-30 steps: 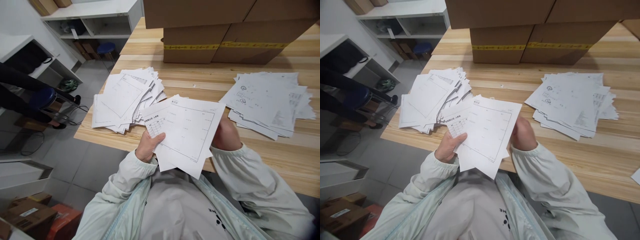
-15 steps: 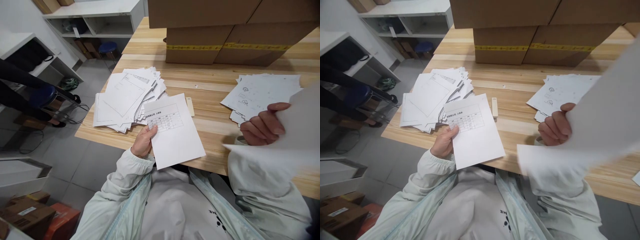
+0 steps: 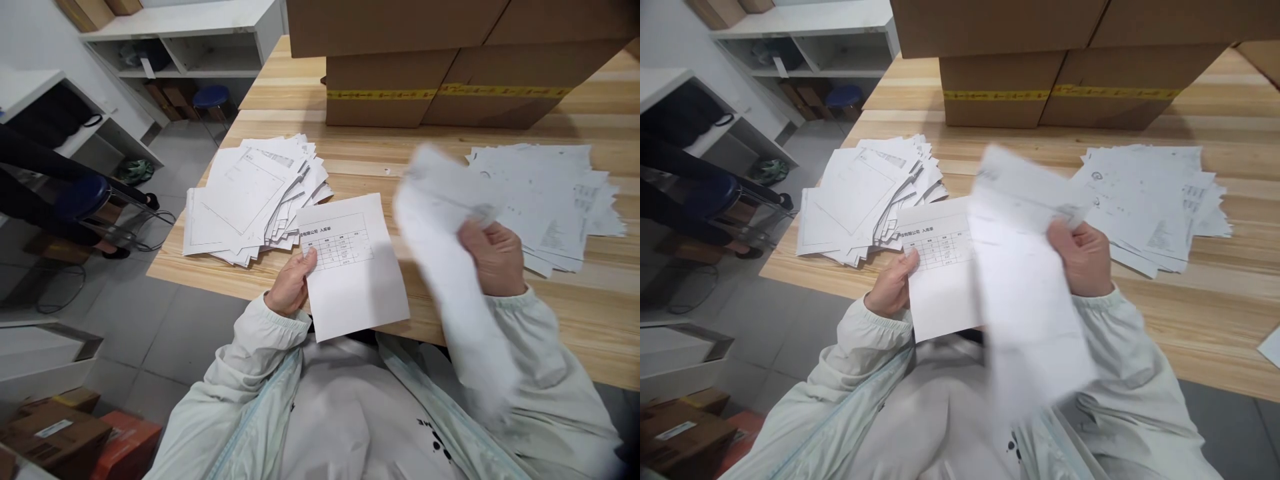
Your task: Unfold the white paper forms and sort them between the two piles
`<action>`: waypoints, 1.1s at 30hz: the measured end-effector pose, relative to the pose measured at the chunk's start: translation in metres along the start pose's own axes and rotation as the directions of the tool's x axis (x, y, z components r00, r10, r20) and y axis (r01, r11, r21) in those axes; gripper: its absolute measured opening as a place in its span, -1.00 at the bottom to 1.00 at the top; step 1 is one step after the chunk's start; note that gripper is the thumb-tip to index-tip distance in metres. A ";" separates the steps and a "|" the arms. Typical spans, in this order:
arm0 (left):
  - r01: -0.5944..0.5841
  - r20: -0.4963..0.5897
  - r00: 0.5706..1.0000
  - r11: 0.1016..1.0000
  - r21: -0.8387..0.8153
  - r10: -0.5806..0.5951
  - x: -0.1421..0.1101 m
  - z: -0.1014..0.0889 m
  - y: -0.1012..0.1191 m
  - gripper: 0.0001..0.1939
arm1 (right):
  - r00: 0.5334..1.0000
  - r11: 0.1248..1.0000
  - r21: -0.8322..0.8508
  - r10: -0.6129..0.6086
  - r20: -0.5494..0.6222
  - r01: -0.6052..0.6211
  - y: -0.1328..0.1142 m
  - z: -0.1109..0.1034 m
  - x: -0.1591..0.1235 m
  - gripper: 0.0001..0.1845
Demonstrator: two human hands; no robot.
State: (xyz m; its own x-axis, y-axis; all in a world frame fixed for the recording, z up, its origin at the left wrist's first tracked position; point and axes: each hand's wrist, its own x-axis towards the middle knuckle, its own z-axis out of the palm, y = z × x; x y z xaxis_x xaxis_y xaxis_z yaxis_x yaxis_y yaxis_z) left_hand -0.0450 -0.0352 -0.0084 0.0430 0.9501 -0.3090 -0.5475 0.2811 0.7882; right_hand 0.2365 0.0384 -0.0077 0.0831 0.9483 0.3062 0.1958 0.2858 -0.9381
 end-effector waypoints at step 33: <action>-0.383 0.239 0.918 0.866 0.322 0.317 -0.026 0.044 0.032 -0.65 | 0.957 0.954 0.101 -0.275 -0.091 0.284 -0.012 0.039 -0.030 -0.80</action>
State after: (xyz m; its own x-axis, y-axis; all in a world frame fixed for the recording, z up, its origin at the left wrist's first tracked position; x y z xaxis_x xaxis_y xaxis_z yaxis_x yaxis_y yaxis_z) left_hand -0.0271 -0.0449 0.0486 0.0663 0.9934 0.0933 -0.2216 -0.0765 0.9721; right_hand 0.1940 0.0117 -0.0123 0.1141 0.8164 0.5661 0.1120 0.5556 -0.8239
